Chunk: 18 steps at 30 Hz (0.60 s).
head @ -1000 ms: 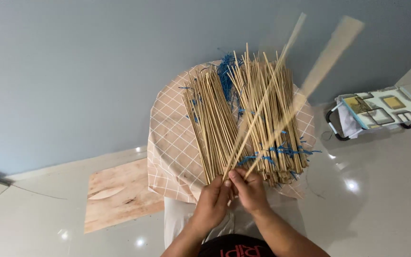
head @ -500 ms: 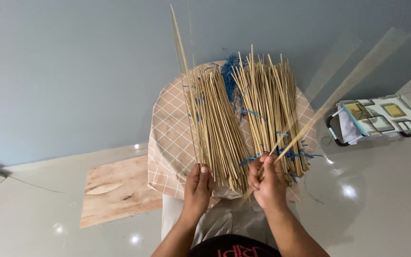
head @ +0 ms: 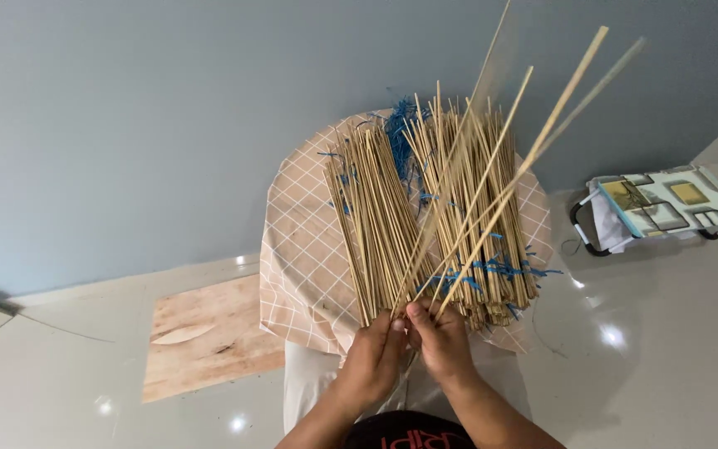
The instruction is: Bundling wooden sticks and securing them with plastic ties
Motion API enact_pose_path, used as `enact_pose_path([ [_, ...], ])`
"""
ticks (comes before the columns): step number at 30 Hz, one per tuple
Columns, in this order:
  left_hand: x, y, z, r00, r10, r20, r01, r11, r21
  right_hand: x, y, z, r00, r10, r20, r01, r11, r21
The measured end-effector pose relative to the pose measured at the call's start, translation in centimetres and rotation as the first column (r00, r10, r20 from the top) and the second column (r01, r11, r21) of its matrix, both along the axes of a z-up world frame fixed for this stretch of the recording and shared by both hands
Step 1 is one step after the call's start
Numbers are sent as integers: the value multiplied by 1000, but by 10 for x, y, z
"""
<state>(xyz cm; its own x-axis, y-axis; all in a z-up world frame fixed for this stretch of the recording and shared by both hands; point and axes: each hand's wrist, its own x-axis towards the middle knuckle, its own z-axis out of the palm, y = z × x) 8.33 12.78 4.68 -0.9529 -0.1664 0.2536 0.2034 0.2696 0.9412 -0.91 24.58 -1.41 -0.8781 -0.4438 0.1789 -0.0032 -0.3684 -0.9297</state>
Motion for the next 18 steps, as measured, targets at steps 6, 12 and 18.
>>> enact_pose_path([
  [6, -20, -19, -23, 908, 414, 70, -257, 416, 872, -11, 17, 15, 983, -182, -32, 168, 951, -260],
  [12, -13, -8, -20, 970, 228, -81, -194, 934, 299, -17, 23, 12, 1000, 7, -29, -15, 963, -269],
  [18, -1, 8, -7, 981, 48, 189, 39, 901, -432, -10, 13, -6, 994, -105, 1, 105, 994, 43],
])
